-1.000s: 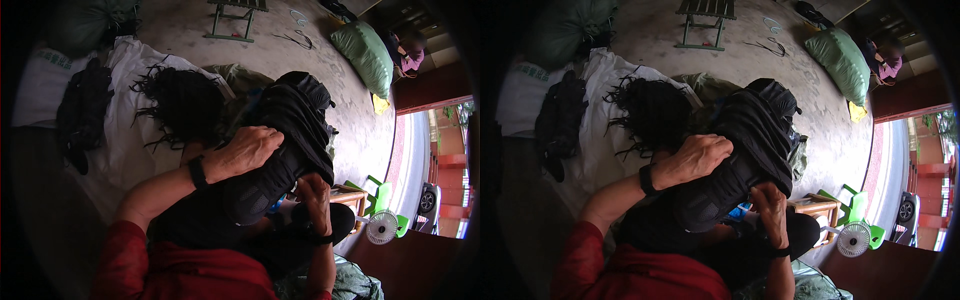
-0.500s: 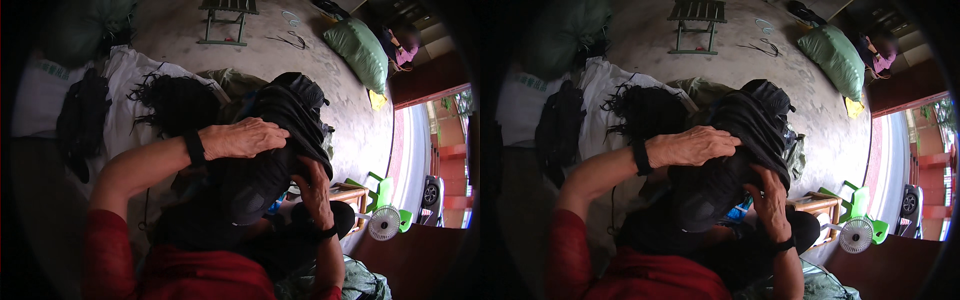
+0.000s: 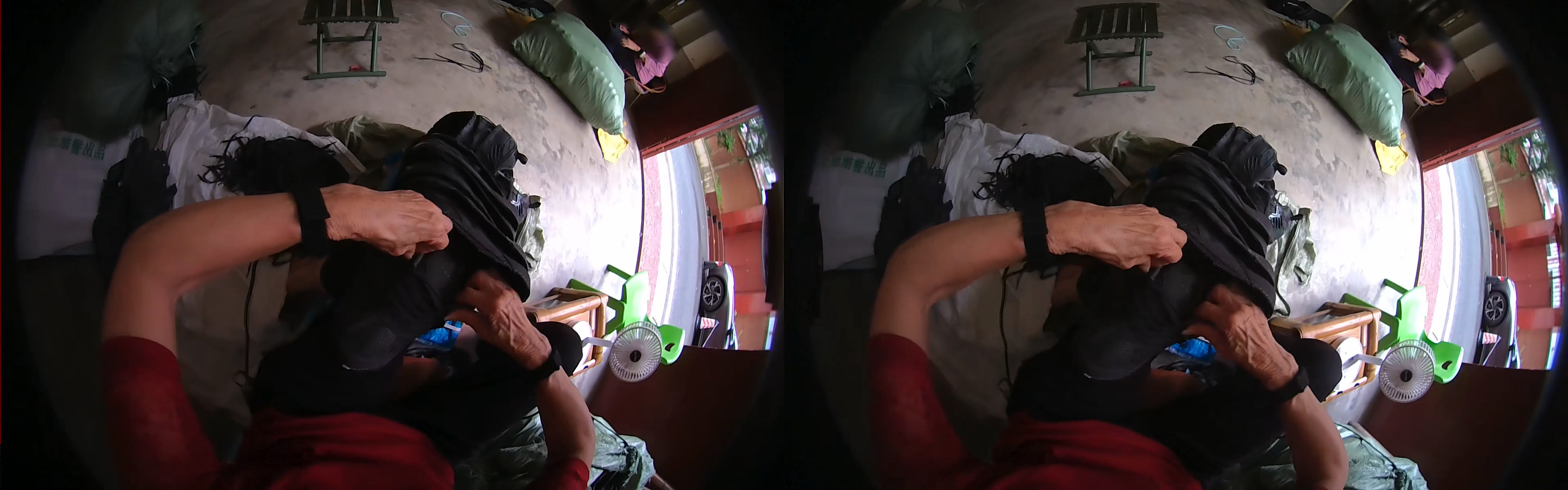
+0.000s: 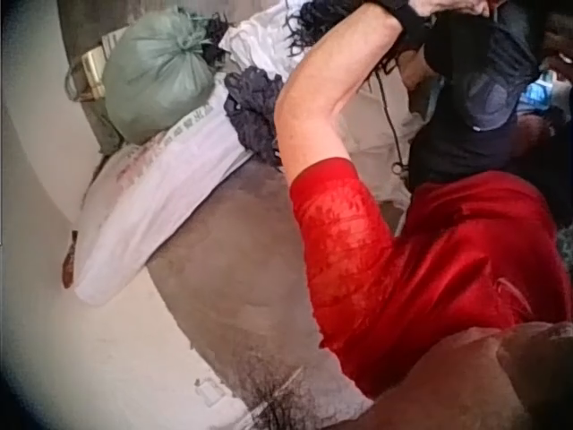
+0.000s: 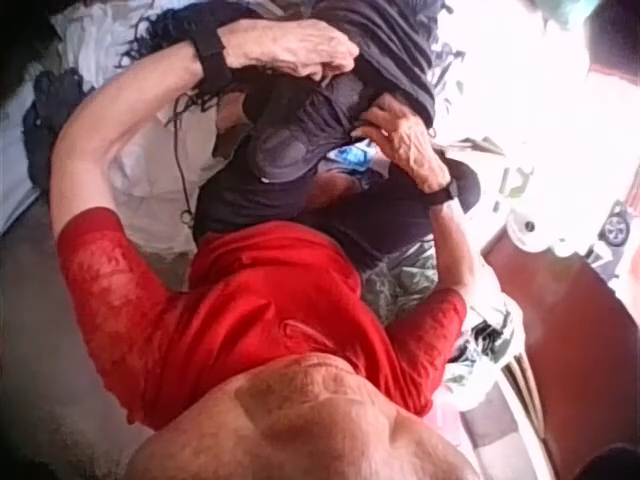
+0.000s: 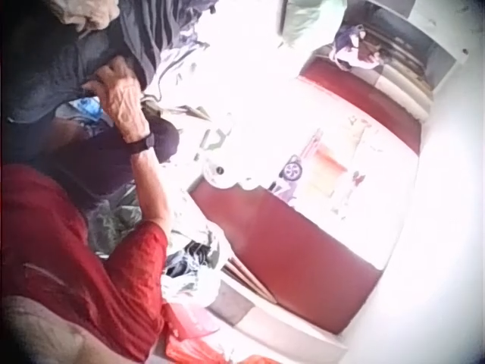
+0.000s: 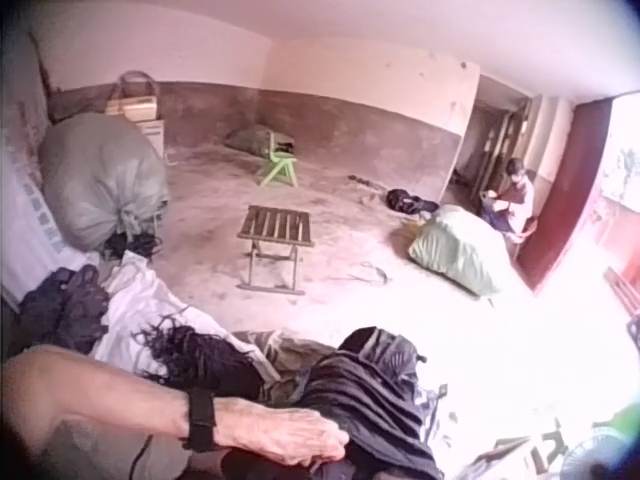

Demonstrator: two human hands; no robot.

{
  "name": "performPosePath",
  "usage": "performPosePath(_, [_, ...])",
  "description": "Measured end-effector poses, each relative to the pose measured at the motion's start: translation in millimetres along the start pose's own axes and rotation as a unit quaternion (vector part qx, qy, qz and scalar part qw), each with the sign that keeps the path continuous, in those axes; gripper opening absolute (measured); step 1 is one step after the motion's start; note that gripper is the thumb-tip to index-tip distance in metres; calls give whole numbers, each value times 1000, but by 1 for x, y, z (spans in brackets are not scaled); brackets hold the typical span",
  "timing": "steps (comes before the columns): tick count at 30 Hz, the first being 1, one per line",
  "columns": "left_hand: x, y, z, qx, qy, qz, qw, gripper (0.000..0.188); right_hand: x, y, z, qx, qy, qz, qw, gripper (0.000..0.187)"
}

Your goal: Manually lace and assemble components of a black sneaker.

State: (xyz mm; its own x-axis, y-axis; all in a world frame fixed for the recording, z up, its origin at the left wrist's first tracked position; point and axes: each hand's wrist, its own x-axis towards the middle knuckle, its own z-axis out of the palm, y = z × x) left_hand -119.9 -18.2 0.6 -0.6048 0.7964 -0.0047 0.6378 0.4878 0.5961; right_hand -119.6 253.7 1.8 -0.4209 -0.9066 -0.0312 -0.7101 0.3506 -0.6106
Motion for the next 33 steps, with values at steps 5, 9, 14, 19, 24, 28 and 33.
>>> performPosePath(5, [1, 2, 1, -70, 13, -28, 997, 17, 0, 12, 10, 17, 4, -29, 999, 18])
performPosePath(9, [4, 5, 12, -32, 46, -29, 998, 18, -6, 8, 8, 37, -15, -36, 999, 27])
performPosePath(14, [1, 17, 21, -9, 94, -53, 994, 15, 5, -20, -6, 185, -50, 195, 962, 15])
performPosePath(19, [-12, 23, 28, -88, 150, -76, 982, 20, 6, -37, 2, 369, 45, 353, 859, 21])
performPosePath(24, [-6, 54, 52, 83, 196, -93, 973, 28, -15, 6, 54, 432, 273, 233, 827, 36])
performPosePath(28, [-7, 66, 62, 322, 249, -54, 912, 14, -13, -9, 45, 450, 274, 328, 784, 28])
performPosePath(33, [0, 60, 80, 124, 313, -22, 941, 10, -9, -14, 43, 341, 268, 290, 853, 22])
